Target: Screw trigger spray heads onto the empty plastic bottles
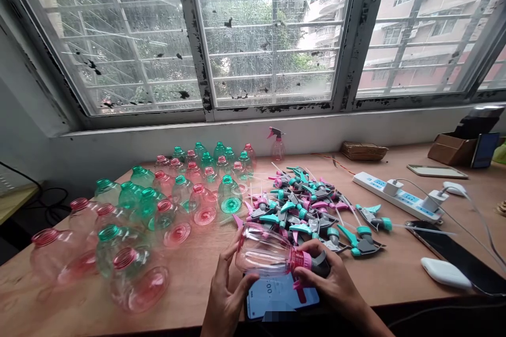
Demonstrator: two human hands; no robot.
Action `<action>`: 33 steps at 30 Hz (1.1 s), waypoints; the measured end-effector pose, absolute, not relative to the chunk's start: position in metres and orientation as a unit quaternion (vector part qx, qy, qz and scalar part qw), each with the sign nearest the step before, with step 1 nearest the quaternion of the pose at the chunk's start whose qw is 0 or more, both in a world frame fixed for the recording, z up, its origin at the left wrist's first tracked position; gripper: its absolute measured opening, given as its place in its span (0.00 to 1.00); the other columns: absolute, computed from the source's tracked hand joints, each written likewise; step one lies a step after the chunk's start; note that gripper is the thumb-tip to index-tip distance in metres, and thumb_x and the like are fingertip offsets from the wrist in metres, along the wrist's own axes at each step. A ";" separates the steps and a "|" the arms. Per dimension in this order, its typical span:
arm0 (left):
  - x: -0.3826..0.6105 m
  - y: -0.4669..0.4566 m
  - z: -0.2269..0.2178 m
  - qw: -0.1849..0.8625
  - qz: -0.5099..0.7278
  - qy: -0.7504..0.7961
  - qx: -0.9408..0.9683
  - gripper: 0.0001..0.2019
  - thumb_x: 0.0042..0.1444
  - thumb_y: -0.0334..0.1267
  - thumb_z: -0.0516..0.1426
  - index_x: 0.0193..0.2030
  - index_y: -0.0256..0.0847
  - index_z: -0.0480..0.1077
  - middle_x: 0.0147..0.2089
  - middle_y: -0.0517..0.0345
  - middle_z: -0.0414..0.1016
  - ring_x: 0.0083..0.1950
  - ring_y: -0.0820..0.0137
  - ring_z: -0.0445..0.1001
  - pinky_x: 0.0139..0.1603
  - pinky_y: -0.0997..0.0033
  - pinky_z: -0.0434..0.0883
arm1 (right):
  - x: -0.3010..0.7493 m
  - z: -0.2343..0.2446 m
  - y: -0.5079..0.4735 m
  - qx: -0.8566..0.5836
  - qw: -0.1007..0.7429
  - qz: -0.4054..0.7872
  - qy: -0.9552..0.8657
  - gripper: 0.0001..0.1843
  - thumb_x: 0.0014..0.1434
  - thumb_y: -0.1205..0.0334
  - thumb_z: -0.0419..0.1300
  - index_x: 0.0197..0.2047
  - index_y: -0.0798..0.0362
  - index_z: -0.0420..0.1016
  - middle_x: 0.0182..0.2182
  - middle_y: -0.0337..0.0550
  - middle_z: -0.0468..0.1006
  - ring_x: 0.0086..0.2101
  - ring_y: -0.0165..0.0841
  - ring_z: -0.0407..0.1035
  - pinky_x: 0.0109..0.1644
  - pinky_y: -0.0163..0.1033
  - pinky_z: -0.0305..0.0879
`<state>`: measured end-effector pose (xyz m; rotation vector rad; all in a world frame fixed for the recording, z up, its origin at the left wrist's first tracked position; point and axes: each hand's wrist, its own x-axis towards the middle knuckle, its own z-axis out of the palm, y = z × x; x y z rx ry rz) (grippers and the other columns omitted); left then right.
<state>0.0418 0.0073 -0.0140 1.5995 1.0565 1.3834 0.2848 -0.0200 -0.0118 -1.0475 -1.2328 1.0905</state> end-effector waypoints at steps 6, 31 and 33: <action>0.044 0.008 -0.006 0.319 0.558 0.384 0.662 0.23 0.59 0.43 0.65 0.62 0.56 0.72 0.69 0.54 0.70 0.72 0.53 0.65 0.71 0.48 0.63 | 0.285 -0.012 -0.021 -0.432 0.565 0.499 -0.496 0.19 0.56 0.48 0.72 0.41 0.51 0.73 0.30 0.39 0.79 0.28 0.36 0.76 0.31 0.40 0.77; 0.050 0.004 0.000 0.326 0.561 0.403 0.646 0.23 0.61 0.51 0.61 0.63 0.54 0.71 0.70 0.54 0.69 0.73 0.53 0.63 0.73 0.49 0.59 | 0.285 -0.015 -0.022 -0.413 0.573 0.510 -0.491 0.19 0.56 0.49 0.73 0.40 0.50 0.73 0.29 0.36 0.78 0.27 0.34 0.75 0.31 0.37 0.75; 0.050 0.004 -0.002 0.320 0.554 0.409 0.651 0.22 0.62 0.49 0.61 0.62 0.55 0.71 0.68 0.55 0.72 0.72 0.54 0.65 0.73 0.49 0.60 | 0.286 -0.016 -0.021 -0.404 0.578 0.525 -0.477 0.19 0.57 0.48 0.72 0.40 0.51 0.72 0.28 0.36 0.78 0.26 0.34 0.75 0.31 0.39 0.76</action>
